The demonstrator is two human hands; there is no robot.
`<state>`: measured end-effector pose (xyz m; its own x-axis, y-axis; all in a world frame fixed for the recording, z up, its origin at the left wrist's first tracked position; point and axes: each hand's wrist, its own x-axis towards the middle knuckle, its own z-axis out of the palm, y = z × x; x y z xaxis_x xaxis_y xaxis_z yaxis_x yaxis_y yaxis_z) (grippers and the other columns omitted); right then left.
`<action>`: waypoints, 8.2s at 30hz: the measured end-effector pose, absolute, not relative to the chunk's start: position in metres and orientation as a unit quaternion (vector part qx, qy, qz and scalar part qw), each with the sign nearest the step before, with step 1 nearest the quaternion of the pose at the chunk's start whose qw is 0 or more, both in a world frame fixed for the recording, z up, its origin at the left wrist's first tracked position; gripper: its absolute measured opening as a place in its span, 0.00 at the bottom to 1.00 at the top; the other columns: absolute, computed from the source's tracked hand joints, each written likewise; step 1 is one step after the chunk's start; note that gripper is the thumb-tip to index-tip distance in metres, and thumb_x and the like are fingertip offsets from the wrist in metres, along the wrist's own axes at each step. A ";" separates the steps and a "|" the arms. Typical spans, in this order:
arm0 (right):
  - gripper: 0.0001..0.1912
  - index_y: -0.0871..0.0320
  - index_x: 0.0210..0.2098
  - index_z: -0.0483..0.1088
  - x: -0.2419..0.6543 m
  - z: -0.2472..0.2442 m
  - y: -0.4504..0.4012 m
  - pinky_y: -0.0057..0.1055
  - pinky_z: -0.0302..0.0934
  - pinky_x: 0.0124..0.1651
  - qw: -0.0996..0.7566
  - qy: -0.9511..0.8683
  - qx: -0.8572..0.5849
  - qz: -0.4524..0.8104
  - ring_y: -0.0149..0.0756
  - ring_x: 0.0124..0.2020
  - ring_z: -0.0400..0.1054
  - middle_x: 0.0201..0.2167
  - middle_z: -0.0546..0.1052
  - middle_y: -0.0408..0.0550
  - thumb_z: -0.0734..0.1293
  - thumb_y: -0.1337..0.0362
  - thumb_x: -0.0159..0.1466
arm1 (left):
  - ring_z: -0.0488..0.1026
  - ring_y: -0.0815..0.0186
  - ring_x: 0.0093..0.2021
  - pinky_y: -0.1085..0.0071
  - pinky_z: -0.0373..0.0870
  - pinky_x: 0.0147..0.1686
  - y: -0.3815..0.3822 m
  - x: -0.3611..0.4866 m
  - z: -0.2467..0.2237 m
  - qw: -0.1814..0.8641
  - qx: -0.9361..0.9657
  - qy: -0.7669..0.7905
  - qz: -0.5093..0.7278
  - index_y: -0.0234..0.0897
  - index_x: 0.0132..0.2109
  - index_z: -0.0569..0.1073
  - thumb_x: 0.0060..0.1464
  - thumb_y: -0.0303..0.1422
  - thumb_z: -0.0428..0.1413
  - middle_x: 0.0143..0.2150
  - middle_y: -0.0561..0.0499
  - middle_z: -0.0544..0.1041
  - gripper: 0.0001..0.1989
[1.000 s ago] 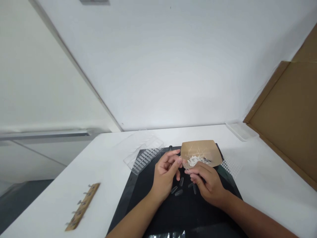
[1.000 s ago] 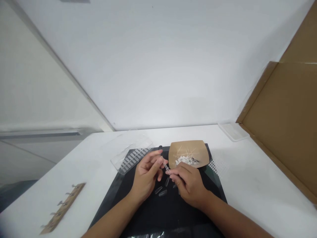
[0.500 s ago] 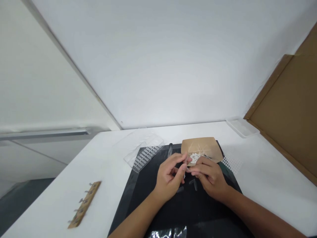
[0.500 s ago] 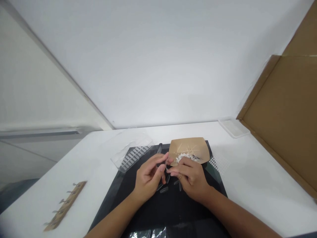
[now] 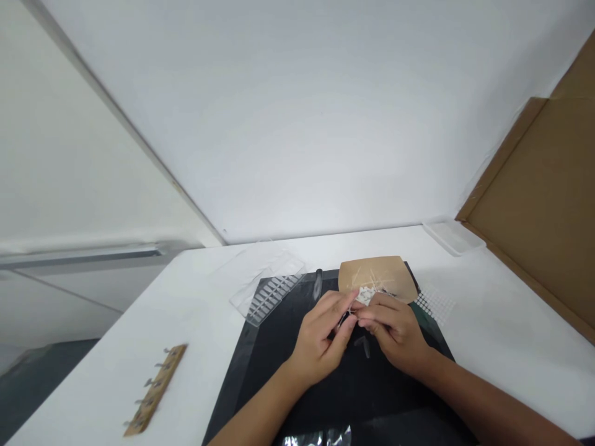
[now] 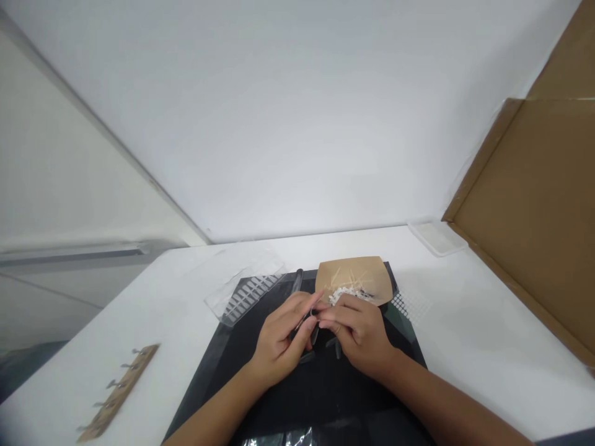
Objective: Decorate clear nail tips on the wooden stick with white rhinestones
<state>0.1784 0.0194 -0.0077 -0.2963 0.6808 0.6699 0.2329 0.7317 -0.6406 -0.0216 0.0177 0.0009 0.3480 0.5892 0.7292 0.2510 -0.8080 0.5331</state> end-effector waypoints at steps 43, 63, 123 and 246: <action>0.22 0.54 0.28 0.65 0.169 -0.005 0.008 0.33 0.59 0.35 0.439 -0.744 -0.437 0.252 0.35 0.29 0.67 0.26 0.72 0.44 0.56 0.57 0.79 | 0.78 0.55 0.51 0.58 0.81 0.50 0.029 -0.028 -0.003 -0.026 0.853 0.272 0.444 0.36 0.59 0.76 0.63 0.22 0.58 0.46 0.44 0.85 0.19; 0.11 0.53 0.48 0.77 0.178 -0.016 0.025 0.30 0.65 0.31 0.534 -0.674 -0.395 0.322 0.32 0.29 0.68 0.34 0.76 0.45 0.67 0.55 0.74 | 0.76 0.58 0.46 0.55 0.76 0.50 0.028 -0.026 0.008 0.016 0.811 0.278 0.514 0.39 0.56 0.80 0.62 0.21 0.59 0.43 0.46 0.83 0.18; 0.07 0.52 0.35 0.78 0.208 0.016 0.040 0.33 0.61 0.39 0.424 -0.797 -0.258 0.343 0.35 0.36 0.67 0.34 0.73 0.44 0.71 0.64 0.72 | 0.81 0.61 0.37 0.64 0.80 0.39 0.039 -0.029 -0.007 0.304 0.746 0.243 0.541 0.42 0.53 0.85 0.63 0.28 0.65 0.33 0.46 0.87 0.12; 0.05 0.51 0.38 0.76 0.183 -0.001 0.026 0.39 0.63 0.47 0.526 -0.718 -0.347 0.296 0.38 0.37 0.73 0.34 0.79 0.42 0.74 0.60 0.69 | 0.80 0.58 0.46 0.80 0.76 0.20 0.019 -0.018 0.003 0.293 0.766 0.270 0.504 0.37 0.54 0.83 0.69 0.27 0.56 0.44 0.38 0.83 0.13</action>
<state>0.1831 0.0262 -0.0008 -0.2069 0.8090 0.5503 0.1871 0.5848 -0.7893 -0.0181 0.0186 0.0028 0.3457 0.7094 0.6143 0.1176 -0.6822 0.7216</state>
